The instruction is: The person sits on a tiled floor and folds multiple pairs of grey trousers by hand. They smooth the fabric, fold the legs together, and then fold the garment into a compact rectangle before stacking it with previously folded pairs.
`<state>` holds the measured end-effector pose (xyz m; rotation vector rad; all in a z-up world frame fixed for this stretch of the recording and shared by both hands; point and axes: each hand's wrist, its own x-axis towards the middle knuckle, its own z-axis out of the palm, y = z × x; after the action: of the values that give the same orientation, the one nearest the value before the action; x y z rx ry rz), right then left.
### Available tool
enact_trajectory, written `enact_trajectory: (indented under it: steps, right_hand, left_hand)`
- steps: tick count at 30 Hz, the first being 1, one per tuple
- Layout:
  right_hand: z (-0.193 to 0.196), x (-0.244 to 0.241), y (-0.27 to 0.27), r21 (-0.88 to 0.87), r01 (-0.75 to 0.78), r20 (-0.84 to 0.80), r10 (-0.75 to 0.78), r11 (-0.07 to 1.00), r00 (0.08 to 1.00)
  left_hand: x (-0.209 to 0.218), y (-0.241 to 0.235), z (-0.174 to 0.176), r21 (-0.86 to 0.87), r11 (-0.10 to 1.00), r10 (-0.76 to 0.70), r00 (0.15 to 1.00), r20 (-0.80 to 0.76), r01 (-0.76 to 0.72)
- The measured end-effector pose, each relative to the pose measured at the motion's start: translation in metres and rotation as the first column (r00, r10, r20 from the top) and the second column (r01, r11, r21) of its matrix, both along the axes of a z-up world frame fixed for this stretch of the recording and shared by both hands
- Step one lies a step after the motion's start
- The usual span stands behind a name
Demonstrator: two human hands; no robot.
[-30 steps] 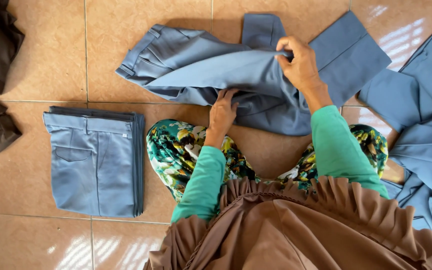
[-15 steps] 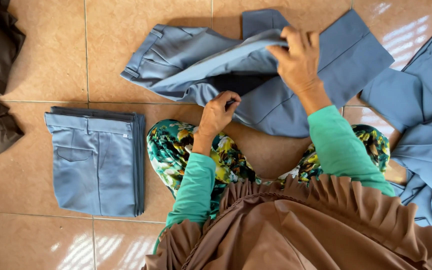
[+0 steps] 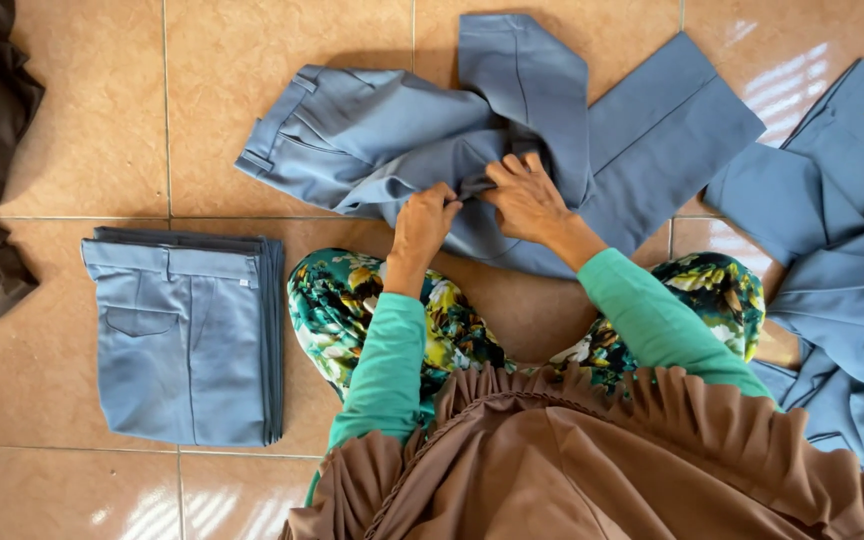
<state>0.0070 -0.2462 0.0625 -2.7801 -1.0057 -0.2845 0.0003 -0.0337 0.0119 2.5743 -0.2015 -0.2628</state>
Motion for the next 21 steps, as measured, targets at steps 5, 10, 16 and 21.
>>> enact_trajectory:
  steps: [5,10,16,21]
  right_hand:
    - [-0.019,0.019,-0.020,-0.384,0.062,-0.112,-0.113,0.921,0.987]
    - [-0.018,0.040,-0.073,-0.404,0.135,0.021,-0.139,0.905,0.990]
    - [0.000,0.068,-0.123,-0.309,0.239,0.264,-0.159,0.920,0.951]
    - [0.025,0.092,-0.144,-0.041,0.318,0.520,-0.251,0.947,0.817]
  left_hand:
    - [-0.027,0.023,0.049,-0.264,0.962,-0.028,0.987,0.156,0.069]
    - [-0.036,0.067,0.075,-0.304,0.953,0.023,0.991,0.133,0.019]
    - [-0.021,0.085,0.085,-0.332,0.941,0.087,0.996,0.035,-0.071]
    - [-0.003,0.071,0.069,-0.355,0.931,0.125,0.989,0.085,-0.087]
